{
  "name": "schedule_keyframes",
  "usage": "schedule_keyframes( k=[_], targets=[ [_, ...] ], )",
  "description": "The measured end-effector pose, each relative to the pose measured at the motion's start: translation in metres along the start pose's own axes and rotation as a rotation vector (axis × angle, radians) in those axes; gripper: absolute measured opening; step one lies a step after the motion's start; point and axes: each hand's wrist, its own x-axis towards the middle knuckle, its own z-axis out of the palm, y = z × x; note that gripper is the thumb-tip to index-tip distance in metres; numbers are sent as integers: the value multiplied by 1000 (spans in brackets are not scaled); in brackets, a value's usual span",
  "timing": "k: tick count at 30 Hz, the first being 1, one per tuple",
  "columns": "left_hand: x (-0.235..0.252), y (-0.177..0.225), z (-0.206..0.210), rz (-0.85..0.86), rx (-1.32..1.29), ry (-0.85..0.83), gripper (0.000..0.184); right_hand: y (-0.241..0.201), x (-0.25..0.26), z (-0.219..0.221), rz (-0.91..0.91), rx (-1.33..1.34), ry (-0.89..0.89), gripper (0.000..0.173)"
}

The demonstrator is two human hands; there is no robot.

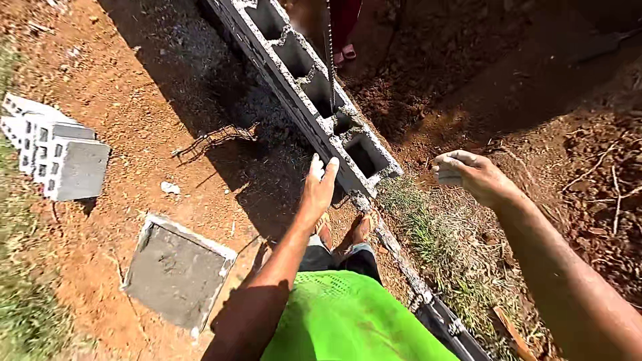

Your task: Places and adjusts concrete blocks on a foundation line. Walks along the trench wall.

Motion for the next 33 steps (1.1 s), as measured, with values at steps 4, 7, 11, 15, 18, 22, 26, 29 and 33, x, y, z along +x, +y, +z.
schedule_keyframes(
  k=[4,7,11,15,18,22,26,29,33],
  targets=[
    [6,13,19,-25,20,66,89,40,59,27,96,-14,-118,37],
    [14,21,40,-55,-40,148,94,59,89,48,77,-38,-145,40],
    [29,28,69,-83,-116,231,78,81,108,60,62,21,-190,39],
    [41,30,91,-104,-165,394,58,111,128,71,55,27,-222,35],
    [47,33,97,-86,-182,484,65,115,131,83,80,27,-230,35],
    [50,39,102,-87,-161,522,57,112,128,98,50,57,-223,34],
    [50,39,101,-86,-165,524,62,103,127,106,58,60,-241,28],
    [51,41,101,-87,-195,505,65,98,130,101,72,37,-240,26],
    [48,41,99,-99,-170,488,65,101,134,101,61,73,-260,25]
  ],
)
